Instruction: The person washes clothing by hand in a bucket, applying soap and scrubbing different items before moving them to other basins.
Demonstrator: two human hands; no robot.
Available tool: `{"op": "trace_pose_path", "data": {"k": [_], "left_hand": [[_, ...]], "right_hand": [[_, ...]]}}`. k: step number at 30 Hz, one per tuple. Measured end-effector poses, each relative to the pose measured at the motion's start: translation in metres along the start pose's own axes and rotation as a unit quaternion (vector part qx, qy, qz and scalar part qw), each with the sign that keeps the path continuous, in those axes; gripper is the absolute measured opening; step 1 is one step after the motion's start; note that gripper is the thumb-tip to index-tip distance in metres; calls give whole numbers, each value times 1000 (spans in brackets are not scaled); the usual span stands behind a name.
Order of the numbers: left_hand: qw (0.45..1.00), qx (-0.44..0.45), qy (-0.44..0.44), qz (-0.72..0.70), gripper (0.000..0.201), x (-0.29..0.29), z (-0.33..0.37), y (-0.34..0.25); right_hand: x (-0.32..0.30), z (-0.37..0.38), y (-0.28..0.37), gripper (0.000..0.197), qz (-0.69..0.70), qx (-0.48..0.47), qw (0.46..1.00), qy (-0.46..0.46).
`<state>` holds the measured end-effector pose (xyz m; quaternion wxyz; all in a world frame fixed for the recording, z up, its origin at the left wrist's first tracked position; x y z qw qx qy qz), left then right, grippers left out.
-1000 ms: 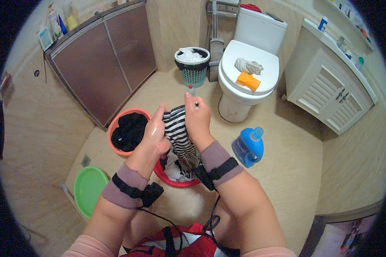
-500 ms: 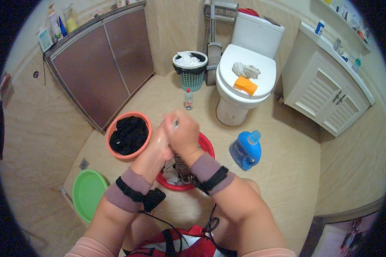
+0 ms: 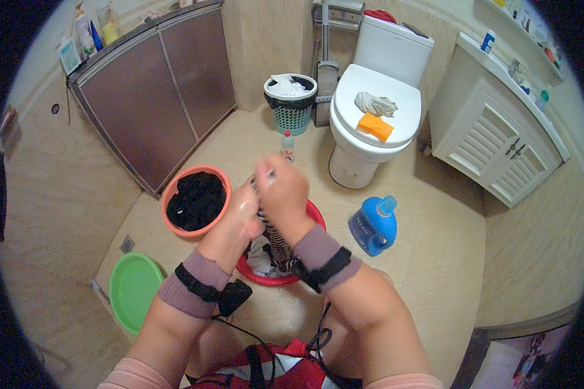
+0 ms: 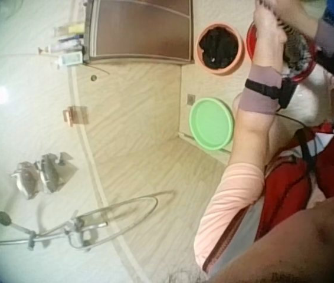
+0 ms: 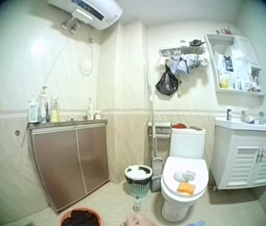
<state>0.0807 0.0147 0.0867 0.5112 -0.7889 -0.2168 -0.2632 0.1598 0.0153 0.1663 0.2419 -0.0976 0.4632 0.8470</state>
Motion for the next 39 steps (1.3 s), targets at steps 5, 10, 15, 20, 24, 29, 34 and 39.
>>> {"op": "trace_pose_path", "data": {"k": [5,10,15,20,24,29,34,39], "left_hand": [[901,39,385,-198,33,1,2,-10],[995,30,76,-61,47,11,-2,-11],[996,80,28,-1,38,-13,1,-33],[992,39,-106,-60,33,-61,16,-32],[949,-17,304,-82,30,-37,32,-13],[997,-41,8,-66,32,-4,1,3],[951,28,226,-208,29,-23,27,-5],[998,-20,-24,-53,30,6,-6,-4]], "right_hand": [[9,-33,72,21,-10,-200,979,45],[2,22,-39,28,134,51,990,12],[13,16,-46,31,309,162,934,70],[10,-20,40,21,60,-29,992,112],[19,-34,61,18,-5,-188,978,92],[-6,7,-2,11,-33,7,999,-23],[12,-37,72,12,22,-193,979,69],[-5,2,5,13,-26,-50,998,-34]]}}
Point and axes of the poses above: each hand's wrist, its own z-axis towards the middle knuckle, its own x-axis out of the palm, y = z × x, the point moved 8 cm from there along z, towards the middle knuckle, and after that the axes turned 4 degrees about y, right-handed, at the moved point
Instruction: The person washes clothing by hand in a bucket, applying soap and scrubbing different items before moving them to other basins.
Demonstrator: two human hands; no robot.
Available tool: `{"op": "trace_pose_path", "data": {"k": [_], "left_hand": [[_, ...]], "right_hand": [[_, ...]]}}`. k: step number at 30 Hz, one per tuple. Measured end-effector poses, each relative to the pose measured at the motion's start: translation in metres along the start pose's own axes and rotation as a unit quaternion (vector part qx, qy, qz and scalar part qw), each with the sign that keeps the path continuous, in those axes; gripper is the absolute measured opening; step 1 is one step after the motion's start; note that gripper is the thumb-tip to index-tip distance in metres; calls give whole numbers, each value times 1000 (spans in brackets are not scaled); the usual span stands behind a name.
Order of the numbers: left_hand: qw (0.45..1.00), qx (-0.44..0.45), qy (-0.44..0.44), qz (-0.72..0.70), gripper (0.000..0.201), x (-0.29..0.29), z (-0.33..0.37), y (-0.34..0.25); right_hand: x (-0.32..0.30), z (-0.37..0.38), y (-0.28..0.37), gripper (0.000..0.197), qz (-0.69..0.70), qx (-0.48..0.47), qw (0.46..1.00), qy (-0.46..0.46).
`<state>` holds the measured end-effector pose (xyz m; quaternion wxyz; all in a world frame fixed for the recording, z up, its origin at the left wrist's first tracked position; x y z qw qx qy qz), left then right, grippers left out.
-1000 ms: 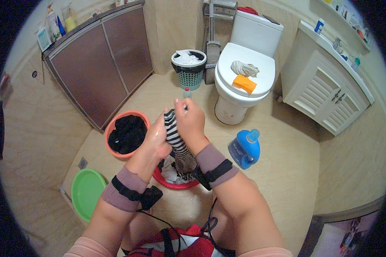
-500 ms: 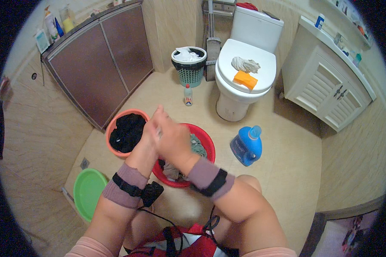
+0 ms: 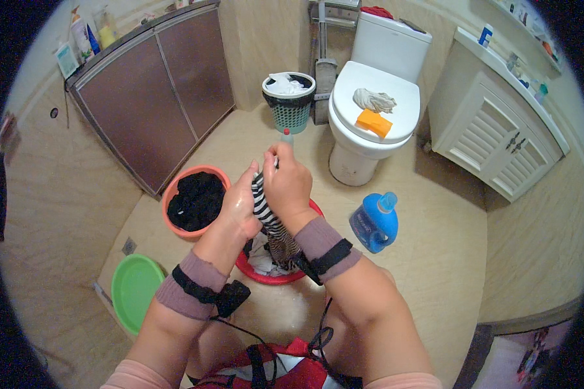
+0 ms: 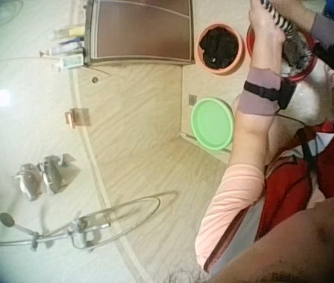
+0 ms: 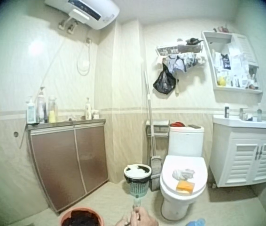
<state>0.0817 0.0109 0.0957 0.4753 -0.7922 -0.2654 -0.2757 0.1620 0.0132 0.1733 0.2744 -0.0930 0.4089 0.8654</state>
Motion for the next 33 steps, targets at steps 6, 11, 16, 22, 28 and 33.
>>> {"op": "trace_pose_path", "data": {"k": [6,11,16,22,28,33], "left_hand": [[981,4,179,-75,28,-14,14,-13],[998,17,57,4,28,2,-5,-18],[984,151,59,69,55,-28,10,-58],[978,82,100,166,55,5,7,-16],[976,162,31,142,55,-18,11,-35],[982,139,-41,123,51,-41,23,-42]], "right_hand": [[7,-34,70,10,63,-148,984,72],[-2,17,-38,14,-11,46,999,7],[23,4,-57,26,469,342,811,70],[29,-15,-36,27,293,181,935,82],[6,-24,45,20,120,-14,992,29],[9,-27,61,13,76,-88,990,85]]}}
Point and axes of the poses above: each hand's wrist, its own z-axis towards the middle knuckle, its own x-axis out of the palm, y = z × x, the point moved 8 cm from there along z, towards the middle knuckle, and after that the axes turned 4 degrees about y, right-handed, at the moved point
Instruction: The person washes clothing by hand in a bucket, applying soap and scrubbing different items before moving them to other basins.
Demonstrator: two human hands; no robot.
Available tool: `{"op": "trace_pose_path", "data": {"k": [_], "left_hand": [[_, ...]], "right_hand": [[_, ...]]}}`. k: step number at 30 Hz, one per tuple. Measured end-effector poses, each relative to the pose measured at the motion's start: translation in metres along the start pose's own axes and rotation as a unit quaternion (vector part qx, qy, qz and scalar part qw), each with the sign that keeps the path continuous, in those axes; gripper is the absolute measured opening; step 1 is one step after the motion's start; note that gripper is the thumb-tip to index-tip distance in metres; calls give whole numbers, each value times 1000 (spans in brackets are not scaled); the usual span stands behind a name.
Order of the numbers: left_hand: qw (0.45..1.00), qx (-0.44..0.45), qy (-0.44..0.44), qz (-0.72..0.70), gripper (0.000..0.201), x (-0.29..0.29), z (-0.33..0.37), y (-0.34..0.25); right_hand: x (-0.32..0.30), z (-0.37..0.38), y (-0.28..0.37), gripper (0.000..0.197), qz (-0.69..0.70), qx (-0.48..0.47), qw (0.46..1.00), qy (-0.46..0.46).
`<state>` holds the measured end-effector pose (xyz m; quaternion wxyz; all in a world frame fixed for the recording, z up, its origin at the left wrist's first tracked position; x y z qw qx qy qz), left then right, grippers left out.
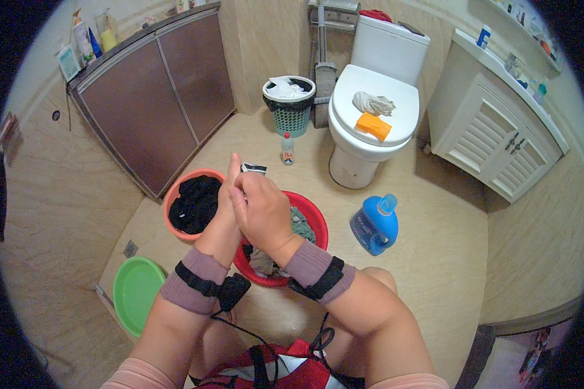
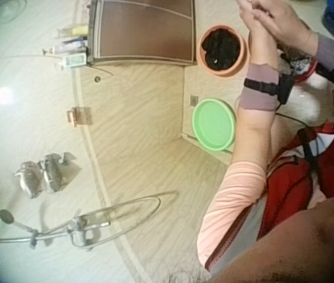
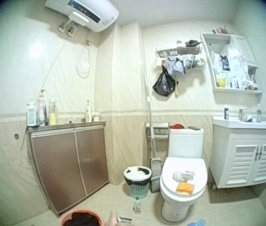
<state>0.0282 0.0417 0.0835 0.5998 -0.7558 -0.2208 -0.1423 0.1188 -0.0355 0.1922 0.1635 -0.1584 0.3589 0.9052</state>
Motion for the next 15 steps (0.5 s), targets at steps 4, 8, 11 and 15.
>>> {"op": "trace_pose_path", "data": {"k": [4,8,11,15], "left_hand": [[996,-55,43,-59,47,4,-6,6],[988,-108,8,-110,39,30,-27,28],[989,-111,53,-82,53,36,-33,22],[751,-76,586,-295,35,23,-15,13]], "right_hand": [[4,0,6,10,-39,-65,997,-3],[-10,11,-47,10,-70,49,995,-52],[-6,8,-58,9,-80,118,989,-26],[19,-4,17,15,-21,-26,999,14]]}}
Point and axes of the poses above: each hand's wrist, its own z-axis towards the middle knuckle, its own x-axis out of the palm, y = z × x, the point moved 8 cm from there along z, towards the middle knuckle, and after that the axes turned 4 degrees about y, right-handed, at the moved point
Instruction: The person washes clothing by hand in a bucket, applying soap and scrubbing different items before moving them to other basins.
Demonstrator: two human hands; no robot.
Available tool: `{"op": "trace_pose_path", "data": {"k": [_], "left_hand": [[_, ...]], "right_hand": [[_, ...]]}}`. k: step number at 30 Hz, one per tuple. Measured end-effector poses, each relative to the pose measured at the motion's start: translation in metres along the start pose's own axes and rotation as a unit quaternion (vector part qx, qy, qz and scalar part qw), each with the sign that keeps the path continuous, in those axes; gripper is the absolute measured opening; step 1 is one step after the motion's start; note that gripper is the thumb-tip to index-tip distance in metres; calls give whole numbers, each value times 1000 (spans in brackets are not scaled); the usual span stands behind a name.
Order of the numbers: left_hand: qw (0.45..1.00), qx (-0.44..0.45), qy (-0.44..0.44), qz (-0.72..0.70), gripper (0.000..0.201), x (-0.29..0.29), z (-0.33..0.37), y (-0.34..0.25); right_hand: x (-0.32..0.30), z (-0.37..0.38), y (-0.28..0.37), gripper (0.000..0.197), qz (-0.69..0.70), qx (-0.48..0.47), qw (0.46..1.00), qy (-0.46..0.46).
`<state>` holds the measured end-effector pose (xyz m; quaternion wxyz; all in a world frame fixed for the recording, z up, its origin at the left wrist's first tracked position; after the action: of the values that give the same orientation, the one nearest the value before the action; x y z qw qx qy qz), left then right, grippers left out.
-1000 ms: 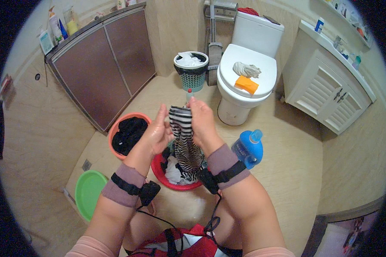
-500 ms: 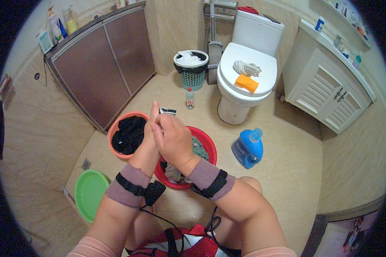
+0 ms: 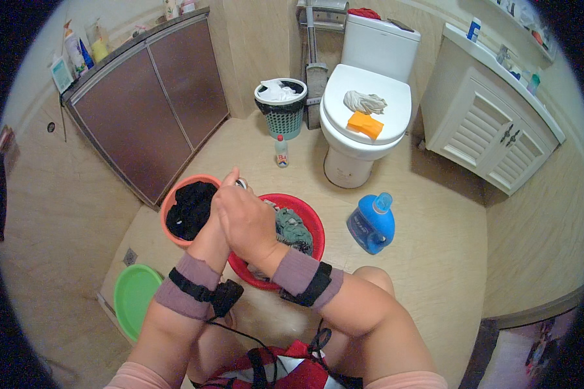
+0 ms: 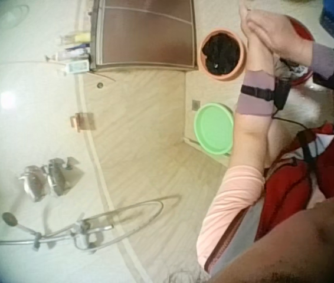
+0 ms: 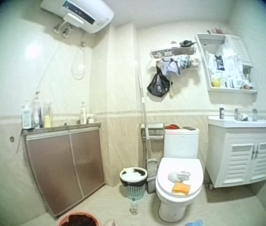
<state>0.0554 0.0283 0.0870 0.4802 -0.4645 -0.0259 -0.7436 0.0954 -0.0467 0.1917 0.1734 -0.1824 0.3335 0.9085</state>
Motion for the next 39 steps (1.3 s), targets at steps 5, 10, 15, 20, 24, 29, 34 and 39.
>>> {"op": "trace_pose_path", "data": {"k": [5,10,15,20,24,29,34,39], "left_hand": [[823,-3,-554,124,49,4,1,26],[773,-7,-389,501,80,30,18,0],[794,-66,-362,484,60,22,25,5],[884,50,-425,187,20,14,16,-4],[884,147,-438,77,22,22,17,-20],[805,274,-522,69,23,-7,-27,-68],[846,204,-492,26,25,-20,-17,-44],[834,96,-542,51,36,7,9,14]], "right_hand": [[-19,18,-108,18,-70,144,987,-14],[-15,2,-153,21,475,387,784,-95],[-16,6,-126,28,477,348,807,3],[-16,11,-104,72,335,226,912,68],[12,-9,-103,100,347,223,885,214],[2,-4,-72,78,217,208,936,184],[-8,-2,-18,23,15,24,994,105],[-24,15,-90,22,-75,153,985,-2]]}}
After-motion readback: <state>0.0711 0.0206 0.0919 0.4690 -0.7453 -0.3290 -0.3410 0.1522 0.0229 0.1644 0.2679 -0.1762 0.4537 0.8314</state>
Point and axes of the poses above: each hand's wrist, its own z-axis towards the middle knuckle, its own x-axis out of the palm, y = z × x, the point moved 8 cm from there along z, towards the middle knuckle, and after that the axes turned 4 degrees about y, right-handed, at the moved point
